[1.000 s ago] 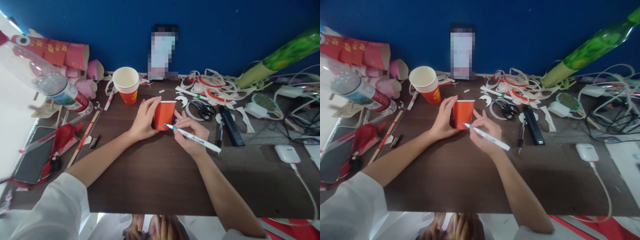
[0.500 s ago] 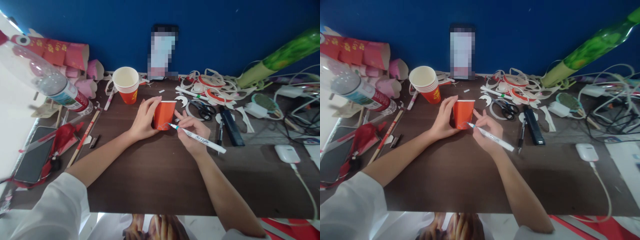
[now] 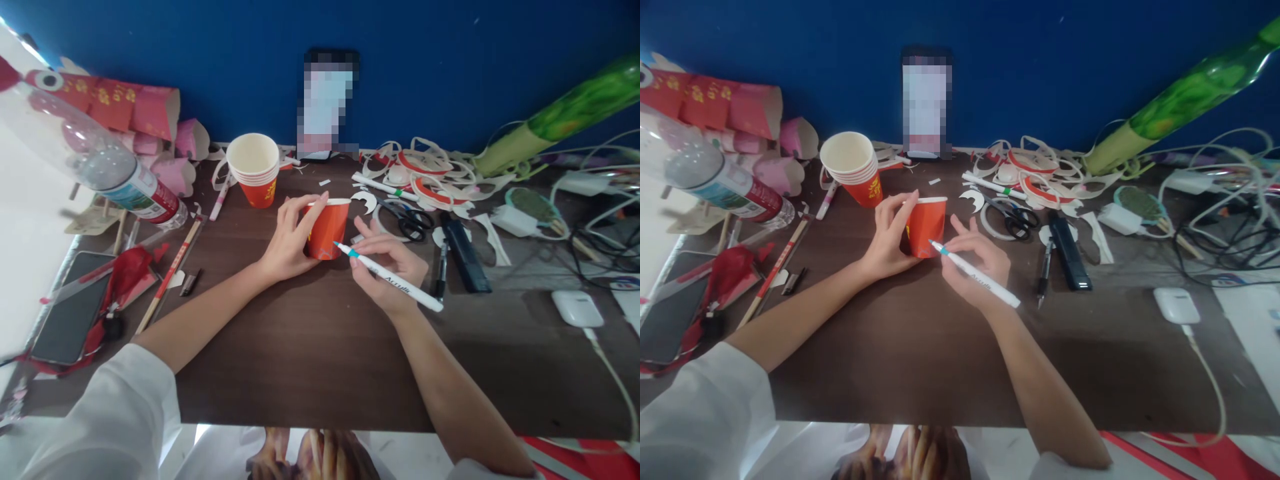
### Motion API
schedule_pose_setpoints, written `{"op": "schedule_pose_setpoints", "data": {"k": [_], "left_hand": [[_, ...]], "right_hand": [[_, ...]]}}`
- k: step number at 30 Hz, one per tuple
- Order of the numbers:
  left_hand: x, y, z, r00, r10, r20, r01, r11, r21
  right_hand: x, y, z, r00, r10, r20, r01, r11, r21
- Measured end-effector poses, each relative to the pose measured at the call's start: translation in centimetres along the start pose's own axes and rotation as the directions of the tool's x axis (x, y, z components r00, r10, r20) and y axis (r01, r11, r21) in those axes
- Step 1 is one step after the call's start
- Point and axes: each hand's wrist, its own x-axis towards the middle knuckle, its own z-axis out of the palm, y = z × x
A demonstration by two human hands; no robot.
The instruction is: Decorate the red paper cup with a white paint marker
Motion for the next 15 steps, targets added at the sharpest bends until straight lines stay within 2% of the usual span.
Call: {"op": "schedule_pose_setpoints", "data": {"k": [6, 15], "left_hand": [[-0.02, 0.15, -0.10, 1.000, -0.009, -0.005, 0.009, 0.998, 0.059], [-0.11, 0.06, -0.01, 1.000, -0.010, 0.003, 0.010, 0.996, 0.083]], "right_hand": [[-0.14, -0.20, 0.06, 0.993, -0.019, 0.115, 0.017, 1.000, 0.011], [-0.21, -0.17, 0.15, 0.991, -0.021, 0.131, 0.026, 0.999, -0.030]]}}
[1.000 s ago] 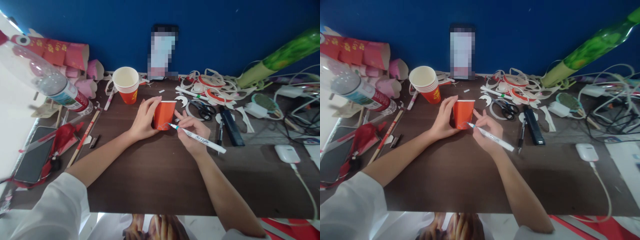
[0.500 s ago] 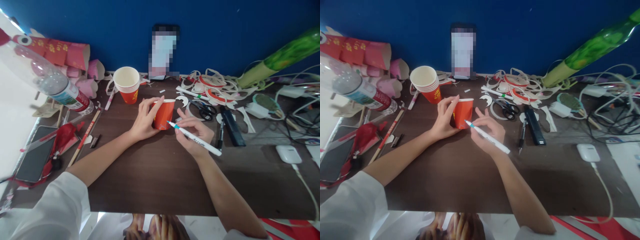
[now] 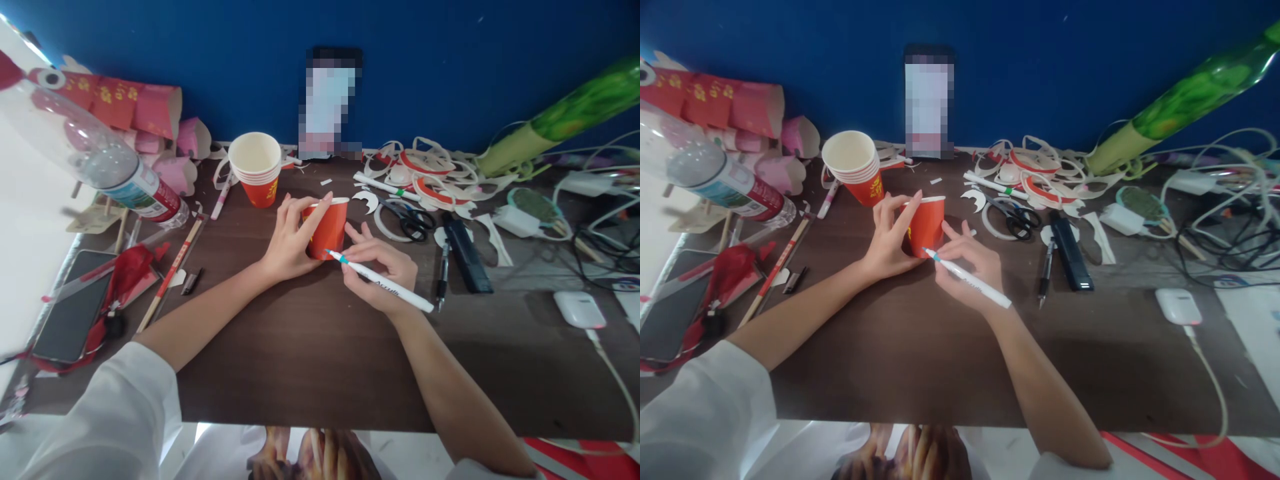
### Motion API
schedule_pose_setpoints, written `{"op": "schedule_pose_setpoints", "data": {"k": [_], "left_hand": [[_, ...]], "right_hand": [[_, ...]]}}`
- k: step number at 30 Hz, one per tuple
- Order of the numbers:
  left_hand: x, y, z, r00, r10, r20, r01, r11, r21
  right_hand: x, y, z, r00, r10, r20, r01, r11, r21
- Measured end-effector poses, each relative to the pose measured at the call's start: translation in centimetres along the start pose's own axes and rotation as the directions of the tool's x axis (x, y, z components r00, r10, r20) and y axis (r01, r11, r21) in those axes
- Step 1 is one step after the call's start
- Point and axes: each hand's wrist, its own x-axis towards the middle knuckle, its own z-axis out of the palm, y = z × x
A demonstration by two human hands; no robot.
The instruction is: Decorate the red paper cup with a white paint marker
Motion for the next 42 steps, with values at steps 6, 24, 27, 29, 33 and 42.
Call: {"op": "schedule_pose_setpoints", "data": {"k": [6, 24, 27, 29, 33, 42], "left_hand": [[0.0, 0.1, -0.1, 1.000, -0.018, 0.006, 0.018, 1.000, 0.008], [0.0, 0.1, 0.0, 1.000, 0.008, -0.011, -0.008, 1.000, 0.018], [0.1, 0.0, 0.1, 1.000, 0.026, -0.006, -0.026, 1.000, -0.008], [0.1, -0.1, 0.2, 1.000, 0.014, 0.009, -0.013, 0.999, -0.035], [0.0, -0.2, 0.2, 1.000, -0.025, 0.019, 0.026, 0.997, -0.076], [-0.1, 0.0, 0.4, 1.000, -0.016, -0.025, 0.012, 0.992, -0.128]], "right_hand": [[-0.1, 0.3, 0.1, 1.000, 0.005, -0.013, -0.005, 1.000, -0.002], [-0.3, 0.9, -0.1, 0.999, 0.031, -0.032, -0.028, 0.995, 0.094], [-0.3, 1.0, -0.1, 0.998, 0.054, -0.036, -0.050, 0.994, 0.100], [-0.2, 1.1, -0.2, 0.995, 0.083, -0.053, -0.075, 0.989, 0.129], [-0.1, 1.2, -0.5, 0.979, 0.140, -0.149, -0.098, 0.961, 0.259], [-0.1, 0.1, -0.2, 0.994, 0.092, -0.061, -0.083, 0.988, 0.131]]}}
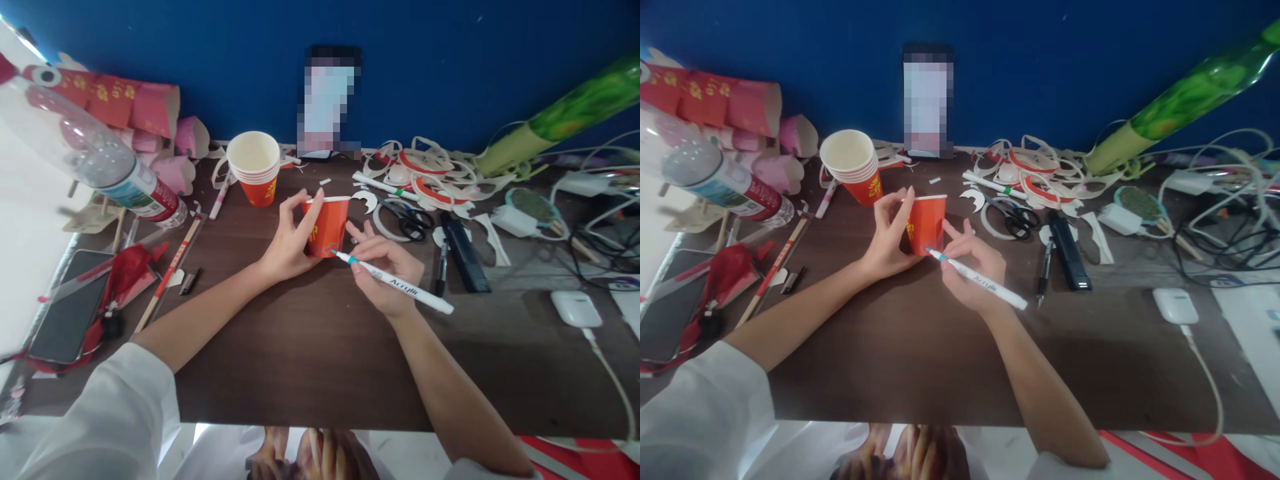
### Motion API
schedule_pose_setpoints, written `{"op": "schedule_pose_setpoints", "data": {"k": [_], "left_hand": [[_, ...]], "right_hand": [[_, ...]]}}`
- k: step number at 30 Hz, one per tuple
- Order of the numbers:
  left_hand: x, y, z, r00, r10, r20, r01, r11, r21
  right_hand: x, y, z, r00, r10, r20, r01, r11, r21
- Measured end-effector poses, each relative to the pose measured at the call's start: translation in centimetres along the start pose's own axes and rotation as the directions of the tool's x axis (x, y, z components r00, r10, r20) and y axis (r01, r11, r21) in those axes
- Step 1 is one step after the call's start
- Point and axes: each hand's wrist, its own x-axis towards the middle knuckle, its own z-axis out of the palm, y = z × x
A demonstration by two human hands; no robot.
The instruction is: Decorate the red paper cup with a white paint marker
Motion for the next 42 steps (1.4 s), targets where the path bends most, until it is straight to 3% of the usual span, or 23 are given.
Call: {"op": "schedule_pose_setpoints", "data": {"k": [6, 12, 20, 38, 42], "left_hand": [[0.15, -0.01, -0.22, 0.999, 0.035, 0.037, -0.036, 0.999, 0.025], [0.19, -0.17, -0.17, 0.996, 0.079, 0.042, -0.081, 0.996, 0.037], [0.30, -0.14, -0.20, 0.993, 0.119, 0.025, -0.120, 0.990, 0.072], [0.26, -0.31, -0.20, 0.996, 0.089, 0.004, -0.090, 0.995, 0.051], [0.31, -0.27, -0.30, 0.997, 0.067, 0.025, -0.068, 0.997, 0.026]], "right_hand": [[-0.06, -0.06, 0.21, 0.996, -0.086, 0.007, 0.087, 0.990, -0.108], [-0.25, 0.24, 0.12, 0.996, -0.089, 0.032, 0.093, 0.982, -0.162], [-0.27, 0.67, 0.15, 0.996, -0.089, 0.012, 0.090, 0.981, -0.173], [-0.08, 0.70, -0.11, 0.996, -0.074, -0.040, 0.067, 0.983, -0.169], [-0.13, 0.66, -0.03, 0.992, -0.054, -0.117, 0.043, 0.994, -0.098]]}}
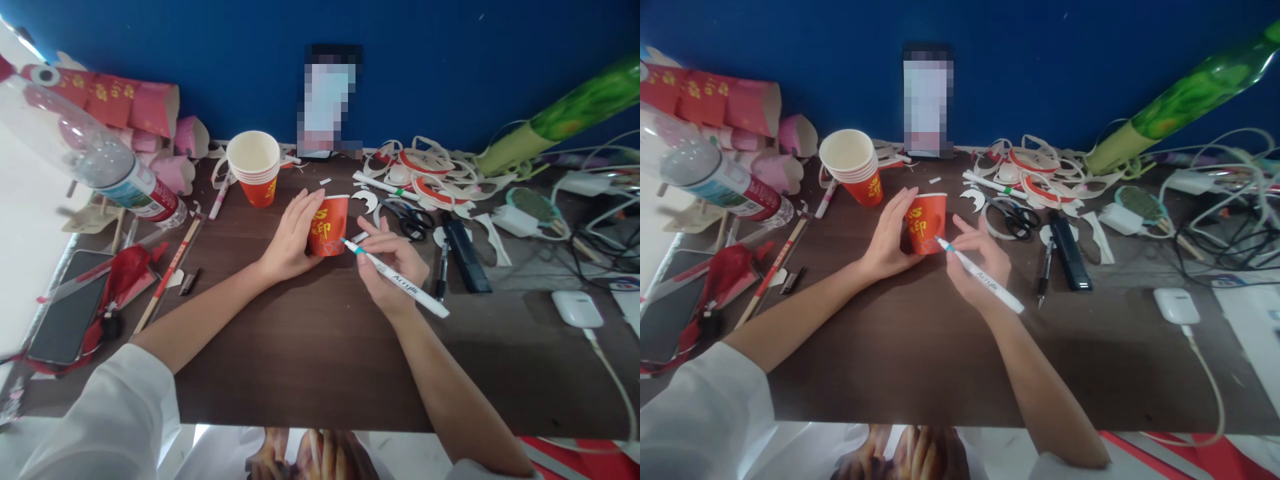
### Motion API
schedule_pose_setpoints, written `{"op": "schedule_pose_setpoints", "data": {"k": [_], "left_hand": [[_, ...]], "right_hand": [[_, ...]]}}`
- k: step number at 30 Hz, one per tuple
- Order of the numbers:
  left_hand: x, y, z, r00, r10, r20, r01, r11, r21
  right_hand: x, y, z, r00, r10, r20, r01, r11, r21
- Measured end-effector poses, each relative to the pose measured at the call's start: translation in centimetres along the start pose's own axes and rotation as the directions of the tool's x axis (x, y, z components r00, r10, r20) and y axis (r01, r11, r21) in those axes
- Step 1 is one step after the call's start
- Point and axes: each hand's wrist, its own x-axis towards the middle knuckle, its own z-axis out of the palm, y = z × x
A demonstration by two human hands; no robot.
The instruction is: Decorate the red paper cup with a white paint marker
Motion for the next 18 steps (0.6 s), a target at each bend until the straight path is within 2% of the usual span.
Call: {"op": "schedule_pose_setpoints", "data": {"k": [4, 8, 10, 13, 15, 18], "left_hand": [[0.1, 0.3, -0.2, 0.999, -0.039, -0.008, 0.039, 0.999, -0.019], [0.0, 0.5, -0.2, 0.996, -0.081, -0.029, 0.080, 0.996, -0.031], [-0.1, 0.4, -0.1, 0.996, -0.082, -0.034, 0.081, 0.997, -0.016], [-0.2, 0.3, 0.0, 0.998, -0.048, -0.041, 0.049, 0.999, 0.017], [-0.2, 0.3, 0.1, 0.999, -0.016, -0.044, 0.018, 0.999, 0.039], [-0.1, 0.3, 0.1, 0.999, 0.002, -0.047, 0.001, 0.997, 0.071]], "right_hand": [[-0.5, 0.4, -0.2, 0.992, 0.036, -0.124, -0.028, 0.997, 0.072], [-0.6, 0.0, -0.2, 0.984, 0.020, -0.175, -0.026, 0.999, -0.033], [-0.3, -0.5, -0.1, 0.991, -0.015, -0.133, 0.003, 0.996, -0.087], [0.1, -1.1, 0.1, 0.996, -0.091, 0.000, 0.091, 0.990, -0.108], [0.2, -1.2, 0.1, 0.992, -0.104, 0.069, 0.112, 0.987, -0.111], [0.1, -1.0, 0.1, 0.989, -0.097, 0.111, 0.112, 0.983, -0.143]]}}
